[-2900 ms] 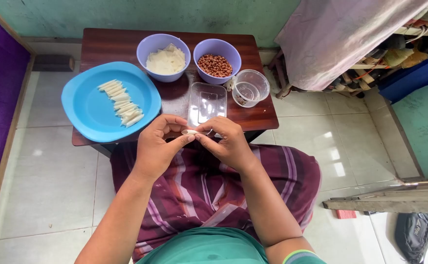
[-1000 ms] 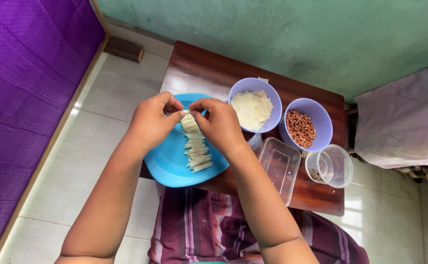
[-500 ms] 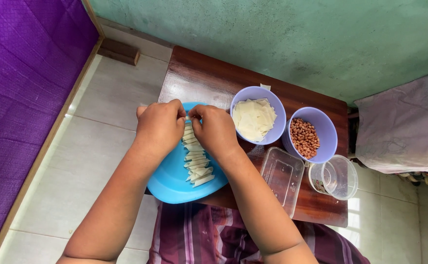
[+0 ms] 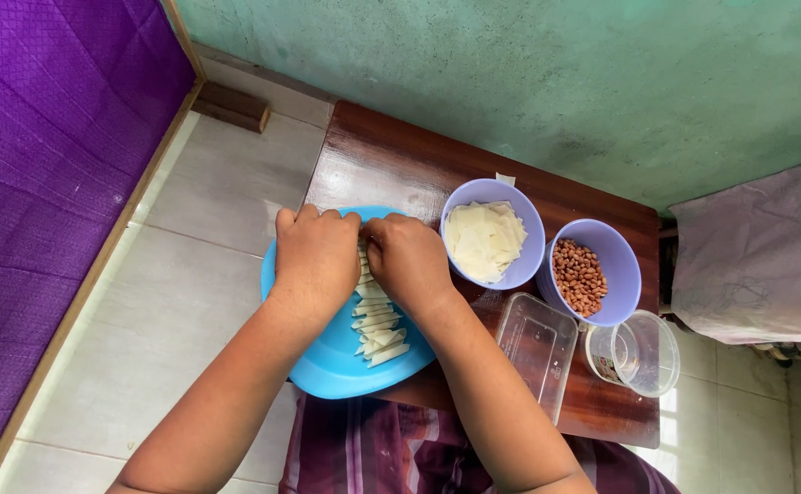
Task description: A person manually assembles small snacks by placing filling and a peanut onto a strip of dough and folding it into a roll.
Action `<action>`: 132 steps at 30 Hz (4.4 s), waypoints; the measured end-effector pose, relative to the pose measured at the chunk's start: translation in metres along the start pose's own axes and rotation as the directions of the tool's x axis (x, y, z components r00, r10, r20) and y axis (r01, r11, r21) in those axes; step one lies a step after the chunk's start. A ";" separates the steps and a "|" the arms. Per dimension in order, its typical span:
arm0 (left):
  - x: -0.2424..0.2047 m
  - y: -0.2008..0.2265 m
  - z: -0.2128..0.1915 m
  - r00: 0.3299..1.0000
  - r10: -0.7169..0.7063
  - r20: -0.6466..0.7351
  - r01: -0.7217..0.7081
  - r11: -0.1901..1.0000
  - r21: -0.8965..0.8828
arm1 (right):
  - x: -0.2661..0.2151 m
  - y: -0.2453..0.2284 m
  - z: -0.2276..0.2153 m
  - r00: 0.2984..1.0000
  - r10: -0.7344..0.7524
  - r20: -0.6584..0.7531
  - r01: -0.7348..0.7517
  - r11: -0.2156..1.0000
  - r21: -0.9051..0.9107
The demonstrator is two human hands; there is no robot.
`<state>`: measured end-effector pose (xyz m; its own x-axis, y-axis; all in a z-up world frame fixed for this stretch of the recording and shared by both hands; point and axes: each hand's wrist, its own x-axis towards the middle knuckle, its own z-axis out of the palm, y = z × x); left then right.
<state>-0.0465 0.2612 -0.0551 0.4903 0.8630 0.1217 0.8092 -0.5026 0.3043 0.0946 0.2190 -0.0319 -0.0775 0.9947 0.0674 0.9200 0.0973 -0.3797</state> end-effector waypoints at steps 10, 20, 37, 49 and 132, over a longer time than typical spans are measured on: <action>-0.007 0.000 -0.006 1.000 0.007 -0.002 -0.007 1.000 0.002 | -0.002 -0.002 0.000 0.999 -0.020 -0.026 0.019 0.999 -0.030; -0.009 -0.003 -0.007 1.000 0.025 -0.001 -0.025 1.000 0.004 | -0.003 -0.006 -0.007 1.000 -0.030 -0.006 0.030 0.999 -0.030; -0.047 0.002 -0.036 0.997 0.078 -0.013 -0.079 0.975 -0.210 | -0.040 -0.011 -0.012 0.987 -0.122 -0.103 0.121 0.993 -0.012; -0.073 0.013 -0.046 0.989 0.049 0.140 -0.013 0.969 -0.248 | -0.066 -0.027 -0.018 0.992 -0.021 0.128 -0.013 0.967 0.255; -0.086 0.238 0.036 0.781 0.361 -0.511 -0.614 0.594 -0.520 | -0.280 0.124 -0.122 0.857 0.193 -0.478 0.086 0.860 0.503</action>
<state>0.1160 0.0655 -0.0276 0.5093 0.5181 0.6871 0.0110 -0.8023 0.5968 0.2773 -0.0515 0.0148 0.2950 0.8558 0.4250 0.5916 0.1856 -0.7845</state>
